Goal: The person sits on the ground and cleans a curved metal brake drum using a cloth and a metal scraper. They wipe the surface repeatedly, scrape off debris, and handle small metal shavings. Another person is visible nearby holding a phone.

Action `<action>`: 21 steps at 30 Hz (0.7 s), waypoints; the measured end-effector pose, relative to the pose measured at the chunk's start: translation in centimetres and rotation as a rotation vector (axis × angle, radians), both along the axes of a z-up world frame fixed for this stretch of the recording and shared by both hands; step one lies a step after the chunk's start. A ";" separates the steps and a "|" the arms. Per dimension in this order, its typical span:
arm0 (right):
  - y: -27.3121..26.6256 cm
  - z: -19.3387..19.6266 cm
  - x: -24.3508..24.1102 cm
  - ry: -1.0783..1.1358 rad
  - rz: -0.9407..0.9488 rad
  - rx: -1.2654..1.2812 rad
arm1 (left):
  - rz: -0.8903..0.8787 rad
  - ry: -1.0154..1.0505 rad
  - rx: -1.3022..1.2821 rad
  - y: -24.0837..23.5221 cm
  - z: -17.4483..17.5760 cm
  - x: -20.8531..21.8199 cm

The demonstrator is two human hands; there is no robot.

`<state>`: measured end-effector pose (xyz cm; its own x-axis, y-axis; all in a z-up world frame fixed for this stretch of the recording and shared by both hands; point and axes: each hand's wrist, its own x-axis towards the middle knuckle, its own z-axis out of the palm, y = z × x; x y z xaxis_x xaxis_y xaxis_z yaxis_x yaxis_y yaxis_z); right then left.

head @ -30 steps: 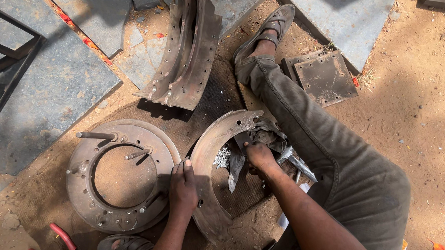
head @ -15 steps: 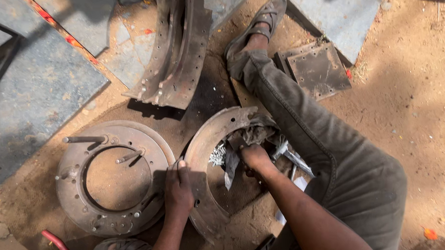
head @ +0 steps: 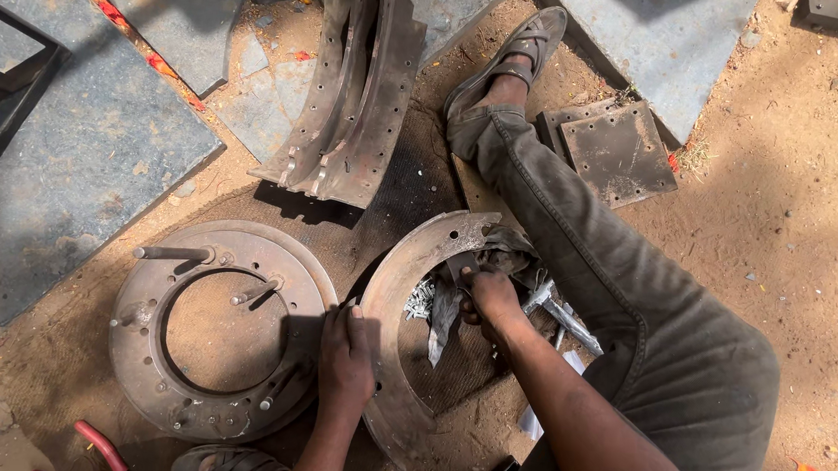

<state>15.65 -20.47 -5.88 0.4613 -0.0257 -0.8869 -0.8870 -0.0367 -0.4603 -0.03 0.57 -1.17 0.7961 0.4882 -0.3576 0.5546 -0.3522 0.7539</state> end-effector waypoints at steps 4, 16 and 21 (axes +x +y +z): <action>-1.3 -1.1 0.4 -0.073 0.396 -0.120 | 0.029 0.072 -0.064 -0.1 0.9 0.2; -3.4 -6.3 -0.2 -0.018 0.517 -0.349 | 0.054 0.175 -0.123 -0.1 2.2 0.7; -5.6 -10.6 1.7 -0.508 1.137 -0.609 | 0.034 0.148 -0.112 0.0 1.7 0.8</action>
